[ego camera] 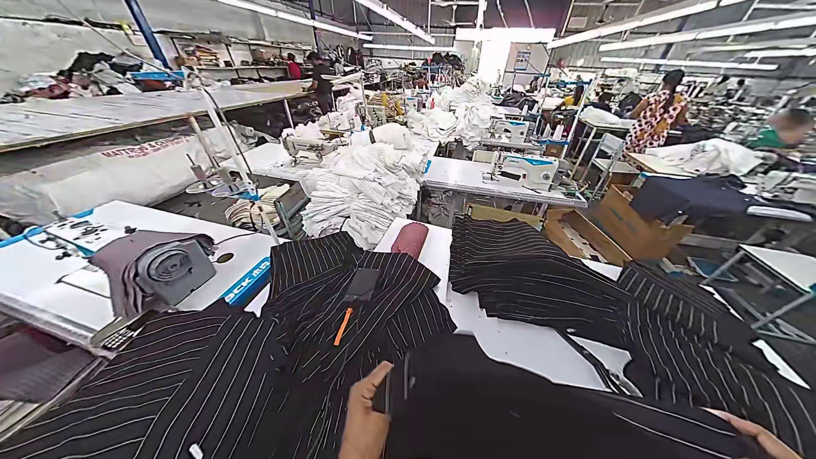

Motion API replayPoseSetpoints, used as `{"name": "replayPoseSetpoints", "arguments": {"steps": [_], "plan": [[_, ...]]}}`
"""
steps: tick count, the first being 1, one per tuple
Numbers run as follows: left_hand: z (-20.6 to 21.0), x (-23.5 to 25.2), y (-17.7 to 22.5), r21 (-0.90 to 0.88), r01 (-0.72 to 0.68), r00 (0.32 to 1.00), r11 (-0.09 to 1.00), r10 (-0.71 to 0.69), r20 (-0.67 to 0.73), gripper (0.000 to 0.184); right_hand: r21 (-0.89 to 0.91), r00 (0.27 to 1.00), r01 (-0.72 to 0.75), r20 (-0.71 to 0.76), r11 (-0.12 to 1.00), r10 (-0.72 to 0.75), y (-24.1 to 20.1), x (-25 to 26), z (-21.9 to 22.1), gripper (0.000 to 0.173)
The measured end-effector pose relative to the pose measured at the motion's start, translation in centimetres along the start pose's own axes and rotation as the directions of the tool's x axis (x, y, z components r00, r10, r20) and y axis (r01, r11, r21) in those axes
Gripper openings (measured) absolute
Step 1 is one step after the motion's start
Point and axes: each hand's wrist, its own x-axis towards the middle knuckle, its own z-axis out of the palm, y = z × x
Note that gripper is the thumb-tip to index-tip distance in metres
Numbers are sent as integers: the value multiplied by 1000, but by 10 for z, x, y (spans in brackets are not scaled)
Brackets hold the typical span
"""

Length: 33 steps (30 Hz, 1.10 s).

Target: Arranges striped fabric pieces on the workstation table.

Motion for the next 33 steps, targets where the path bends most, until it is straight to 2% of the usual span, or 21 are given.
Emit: {"name": "replayPoseSetpoints", "arguments": {"steps": [2, 4, 5, 6, 7, 8, 10, 12, 14, 16, 18, 19, 21, 22, 23, 24, 26, 27, 28, 30, 33], "plan": [[-12, 8, 4, -126, 35, 999, 991, -39, -29, 14, 281, 999, 41, 1, 959, -43, 4, 1, -10, 18], [-31, 11, -1, -236, 81, 995, 968, -65, 77, 19, 497, 997, 18, 54, 867, -52, 5, -2, -22, 20], [-39, 13, -5, -228, 81, 990, 970, -53, 128, 20, 519, 995, -20, 92, 854, -33, 7, -2, -27, 23], [-45, 17, -11, -179, 70, 986, 981, -40, 162, 19, 474, 994, -67, 113, 878, 15, 10, -2, -31, 21], [-47, 23, -19, -90, 70, 982, 994, -53, 180, 14, 351, 991, -117, 106, 929, 85, 14, -1, -31, 13], [-46, 30, -27, 42, 95, 976, 995, -102, 193, 6, 180, 984, -154, 114, 971, 135, 20, 2, -28, 12], [-33, 50, -44, 265, 197, 934, 944, -263, 240, 16, -71, 961, -212, 167, 975, 221, 42, 13, -8, 37], [-9, 78, -65, 399, 279, 887, 874, -394, 242, 22, -118, 913, -329, 214, 937, 347, 66, 31, 25, 39], [21, 106, -88, 435, 375, 850, 819, -491, 191, 28, -127, 878, -397, 235, 909, 417, 85, 52, 58, 35], [48, 130, -109, 436, 450, 827, 779, -548, 125, 37, -147, 878, -420, 184, 896, 442, 96, 69, 91, 30], [69, 138, -123, 510, 368, 872, 778, -479, 102, 36, -163, 911, -370, 130, 915, 392, 98, 70, 119, 29], [77, 133, -126, 559, 262, 895, 787, -415, 165, 37, -163, 935, -294, 154, 942, 319, 96, 62, 131, 37], [91, 107, -129, 637, -16, 872, 771, -301, 386, 60, -111, 949, -137, 269, 984, 162, 78, 30, 156, 61], [99, 84, -129, 649, -154, 827, 745, -262, 497, 74, -73, 938, -56, 338, 996, 78, 66, 3, 169, 70], [105, 56, -126, 643, -285, 749, 711, -253, 612, 87, -51, 905, 20, 425, 999, 4, 51, -26, 180, 76], [110, 28, -122, 619, -392, 636, 681, -286, 717, 98, -46, 843, 93, 535, 995, -55, 39, -56, 188, 82], [112, -19, -119, 616, -450, 418, 646, -457, 785, 122, -89, 667, 214, 741, 973, -79, 27, -106, 197, 98], [110, -33, -122, 645, -474, 356, 600, -539, 763, 132, -130, 607, 256, 793, 958, -54, 27, -120, 199, 105], [106, -41, -125, 671, -487, 358, 559, -574, 737, 140, -167, 590, 277, 807, 946, -30, 30, -127, 199, 110], [96, -47, -129, 716, -491, 409, 496, -594, 692, 146, -234, 615, 250, 788, 940, 32, 36, -129, 189, 116], [86, -56, -132, 745, -489, 476, 454, -577, 664, 135, -353, 634, 250, 763, 901, 123, 55, -132, 164, 122]]}}
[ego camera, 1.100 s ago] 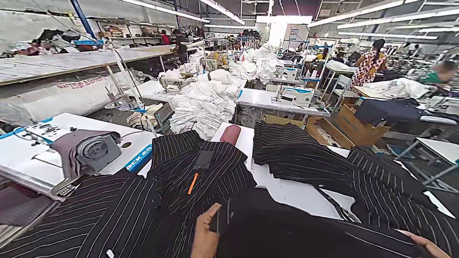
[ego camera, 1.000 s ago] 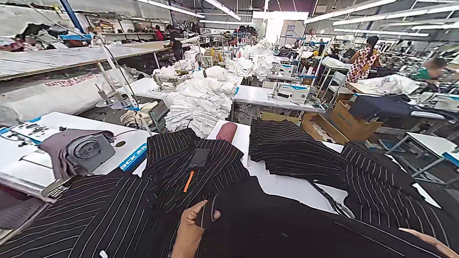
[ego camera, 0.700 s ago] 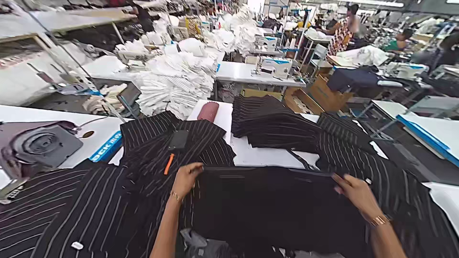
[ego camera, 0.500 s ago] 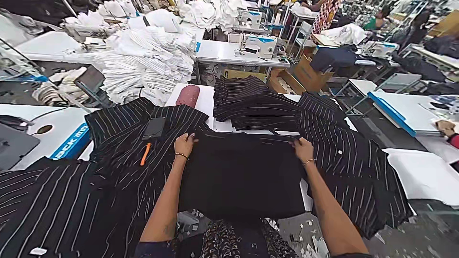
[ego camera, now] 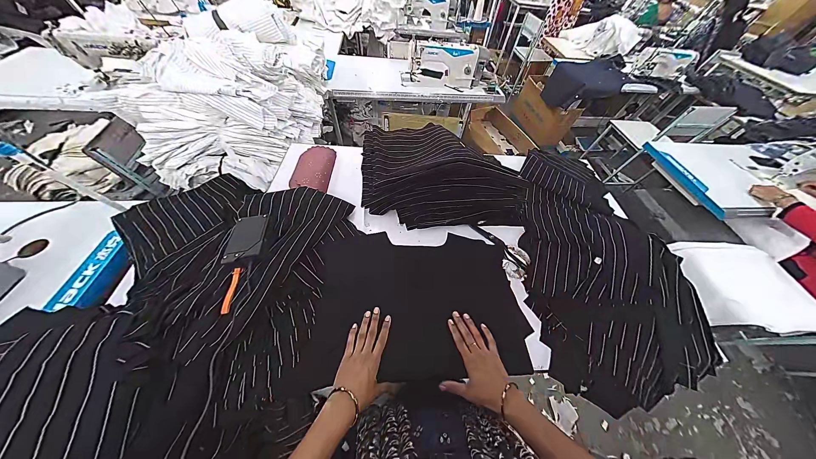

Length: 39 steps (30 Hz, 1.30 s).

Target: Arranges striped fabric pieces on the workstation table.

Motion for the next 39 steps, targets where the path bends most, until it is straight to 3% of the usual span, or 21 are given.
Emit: {"name": "replayPoseSetpoints", "arguments": {"steps": [2, 5, 7, 10, 13, 15, 18, 21, 24, 28, 31, 34, 36, 39], "plan": [[8, -6, 1, 11, 15, 996, 1000, -14, -84, 127, -38, 997, -73, -17, 997, 72, 12, -13, -1, 118], [15, -20, -1, 15, 0, 974, 1000, 4, -228, 111, -70, 925, -94, -374, 993, 62, 24, -30, 18, 98], [19, -29, -7, -5, -47, 938, 999, 42, -343, 95, -41, 874, -67, -485, 997, 39, 27, -41, 23, 80], [18, -40, -21, -58, -137, 902, 989, 101, -419, 77, 128, 891, 32, -453, 991, 30, 32, -58, 17, 52], [-9, -39, -30, -230, -150, 967, 962, 94, -238, 47, 341, 949, 30, -305, 939, 81, 37, -47, -16, 20], [-22, -25, -32, -314, -198, 952, 929, 105, -288, 19, 366, 944, 34, -317, 930, 90, 43, -24, -44, 20], [-66, 16, -35, -441, -143, 963, 886, 22, -269, 25, 338, 943, -4, -313, 941, 116, 51, 25, -96, 27], [-122, 75, -36, -484, -12, 974, 875, -98, -202, 34, 252, 976, -171, -89, 953, 199, 58, 82, -143, 39], [-159, 139, -38, -375, 123, 991, 919, -136, -7, 41, 245, 976, -218, 43, 945, 214, 77, 140, -136, 44], [-162, 190, -41, -329, 158, 987, 931, -139, 83, 39, 241, 965, -239, -49, 941, 257, 85, 176, -100, 47], [-159, 197, -39, -360, 174, 981, 917, -192, -15, 33, 232, 951, -240, -139, 943, 277, 89, 193, -97, 42], [-137, 179, -14, -336, 134, 931, 932, -235, -280, 33, 214, 966, -197, -125, 957, 227, 94, 202, -100, 42], [-111, 158, 21, -314, 3, 884, 949, -149, -444, 42, 211, 961, -139, -208, 968, 183, 99, 209, -101, 41], [-54, 128, 70, -301, -255, 855, 919, 69, -514, 47, 187, 918, -105, -359, 977, 167, 100, 216, -92, 37]]}}
